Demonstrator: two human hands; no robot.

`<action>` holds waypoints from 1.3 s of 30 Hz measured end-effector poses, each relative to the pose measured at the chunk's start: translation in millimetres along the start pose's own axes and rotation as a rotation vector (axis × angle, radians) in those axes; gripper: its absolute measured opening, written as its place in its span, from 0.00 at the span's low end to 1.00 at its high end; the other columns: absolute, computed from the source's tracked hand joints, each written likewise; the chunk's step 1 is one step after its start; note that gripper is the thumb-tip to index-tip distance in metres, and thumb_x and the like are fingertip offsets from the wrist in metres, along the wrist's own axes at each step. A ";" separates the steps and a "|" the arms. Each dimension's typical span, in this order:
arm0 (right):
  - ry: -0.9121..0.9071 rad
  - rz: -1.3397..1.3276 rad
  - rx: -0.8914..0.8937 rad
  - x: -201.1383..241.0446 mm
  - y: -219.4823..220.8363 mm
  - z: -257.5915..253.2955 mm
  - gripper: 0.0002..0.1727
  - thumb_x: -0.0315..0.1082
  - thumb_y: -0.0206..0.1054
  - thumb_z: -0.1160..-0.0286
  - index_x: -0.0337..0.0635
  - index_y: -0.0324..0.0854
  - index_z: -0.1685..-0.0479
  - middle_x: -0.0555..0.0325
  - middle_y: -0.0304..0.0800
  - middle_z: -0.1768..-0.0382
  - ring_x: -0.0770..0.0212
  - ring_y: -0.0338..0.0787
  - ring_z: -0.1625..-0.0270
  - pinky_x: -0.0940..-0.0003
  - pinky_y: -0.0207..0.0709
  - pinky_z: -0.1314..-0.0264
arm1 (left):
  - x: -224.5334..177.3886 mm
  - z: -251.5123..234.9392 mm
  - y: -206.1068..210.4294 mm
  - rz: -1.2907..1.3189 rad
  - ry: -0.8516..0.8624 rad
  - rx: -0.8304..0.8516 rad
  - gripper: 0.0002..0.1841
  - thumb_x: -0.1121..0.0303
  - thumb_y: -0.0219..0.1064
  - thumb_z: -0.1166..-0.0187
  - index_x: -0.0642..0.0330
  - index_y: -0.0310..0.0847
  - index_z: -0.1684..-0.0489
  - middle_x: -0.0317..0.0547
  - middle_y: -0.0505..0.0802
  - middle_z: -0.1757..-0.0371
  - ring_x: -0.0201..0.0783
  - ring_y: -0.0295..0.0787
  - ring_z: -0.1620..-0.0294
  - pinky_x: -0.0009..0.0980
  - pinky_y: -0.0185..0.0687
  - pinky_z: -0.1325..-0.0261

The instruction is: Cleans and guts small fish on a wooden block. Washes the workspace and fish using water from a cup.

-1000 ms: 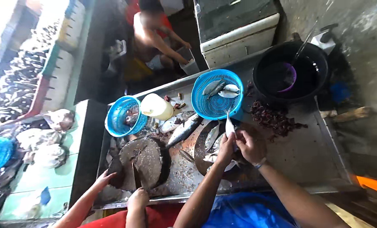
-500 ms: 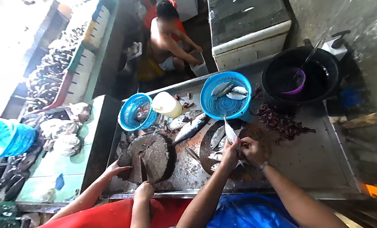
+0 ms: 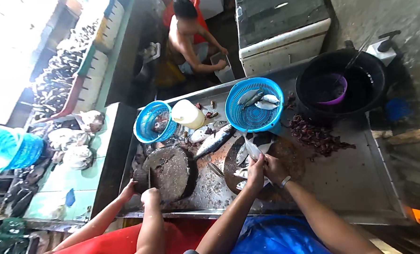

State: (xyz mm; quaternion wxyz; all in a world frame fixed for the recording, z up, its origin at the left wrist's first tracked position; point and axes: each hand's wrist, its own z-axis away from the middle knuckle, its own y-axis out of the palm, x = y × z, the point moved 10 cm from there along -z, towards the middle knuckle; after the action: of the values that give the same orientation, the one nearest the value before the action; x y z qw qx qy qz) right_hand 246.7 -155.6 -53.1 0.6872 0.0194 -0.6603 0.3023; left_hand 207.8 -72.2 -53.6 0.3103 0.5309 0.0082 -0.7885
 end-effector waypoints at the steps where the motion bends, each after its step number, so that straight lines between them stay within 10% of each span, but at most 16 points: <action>1: -0.001 0.019 0.015 2.1 3.2 -2.3 0.19 0.40 0.59 0.15 0.34 0.88 0.47 0.46 0.95 0.50 0.55 0.93 0.43 0.56 0.82 0.30 | -2.1 -1.4 -4.2 -0.045 0.023 -0.015 0.27 0.67 0.58 0.09 0.66 0.54 0.15 0.57 0.87 0.40 0.41 0.88 0.44 0.38 0.85 0.37; 8: 0.060 0.410 0.096 30.7 -9.8 -12.9 0.19 0.42 0.60 0.17 0.42 0.88 0.39 0.48 0.90 0.36 0.45 0.92 0.38 0.39 0.83 0.35 | -34.1 -13.9 1.3 -0.337 0.204 0.073 0.25 0.67 0.62 0.13 0.69 0.60 0.23 0.56 0.90 0.52 0.42 0.92 0.53 0.42 0.90 0.44; 10: 0.088 0.183 0.185 29.0 -12.5 -16.3 0.17 0.41 0.63 0.21 0.38 0.89 0.48 0.50 0.90 0.44 0.52 0.90 0.43 0.47 0.84 0.37 | -39.1 -18.3 6.1 -0.359 0.180 0.127 0.22 0.66 0.61 0.13 0.67 0.63 0.26 0.52 0.91 0.58 0.41 0.91 0.59 0.41 0.89 0.49; 13: 0.223 -0.474 0.381 17.7 -6.4 -7.8 0.14 0.40 0.60 0.10 0.39 0.82 0.41 0.59 0.83 0.66 0.68 0.81 0.70 0.70 0.81 0.66 | -47.6 -23.6 11.6 -0.328 0.059 0.201 0.17 0.61 0.58 0.10 0.59 0.70 0.29 0.47 0.90 0.63 0.38 0.89 0.66 0.38 0.88 0.58; 17: 0.043 -0.600 0.247 25.6 -24.1 -10.2 0.12 0.38 0.61 0.12 0.41 0.84 0.44 0.60 0.80 0.75 0.69 0.76 0.81 0.70 0.77 0.76 | -60.1 -26.0 17.1 -0.166 0.008 0.151 0.14 0.55 0.56 0.09 0.53 0.75 0.37 0.43 0.89 0.68 0.35 0.86 0.72 0.34 0.85 0.67; 23: -0.028 -0.400 0.157 39.3 -32.5 -15.9 0.14 0.34 0.66 0.20 0.40 0.82 0.41 0.53 0.90 0.60 0.64 0.87 0.70 0.65 0.85 0.68 | -65.9 -19.8 35.1 -0.178 0.051 0.361 0.18 0.61 0.54 0.08 0.50 0.67 0.24 0.43 0.90 0.57 0.35 0.88 0.62 0.36 0.87 0.56; 29: -0.012 0.357 0.099 47.9 -23.0 -20.5 0.15 0.41 0.63 0.16 0.38 0.85 0.46 0.42 0.93 0.56 0.40 0.94 0.48 0.36 0.84 0.44 | -58.6 -24.7 17.0 -0.391 0.170 0.212 0.24 0.62 0.61 0.11 0.57 0.61 0.20 0.48 0.91 0.56 0.39 0.90 0.63 0.38 0.89 0.57; 33: -0.005 -0.157 0.360 40.7 -12.0 -20.3 0.12 0.37 0.60 0.11 0.38 0.85 0.46 0.51 0.86 0.67 0.60 0.83 0.73 0.59 0.82 0.65 | -60.3 -25.9 7.1 -0.333 0.067 0.239 0.18 0.59 0.57 0.09 0.56 0.68 0.26 0.47 0.90 0.63 0.38 0.88 0.69 0.36 0.87 0.63; 39: -0.299 -0.251 -0.076 54.5 -51.2 -12.6 0.08 0.28 0.61 0.16 0.37 0.85 0.51 0.53 0.90 0.65 0.62 0.89 0.66 0.59 0.86 0.57 | -58.0 -31.3 9.9 -0.076 -0.008 0.018 0.13 0.53 0.58 0.10 0.49 0.75 0.40 0.38 0.86 0.67 0.34 0.84 0.72 0.34 0.84 0.68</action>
State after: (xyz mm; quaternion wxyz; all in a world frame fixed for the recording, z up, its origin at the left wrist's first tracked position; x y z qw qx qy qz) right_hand 277.6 -170.8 14.4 0.6140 0.1204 -0.7583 0.1832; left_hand 253.0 -41.5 -15.3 0.2756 0.5296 0.0201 -0.8019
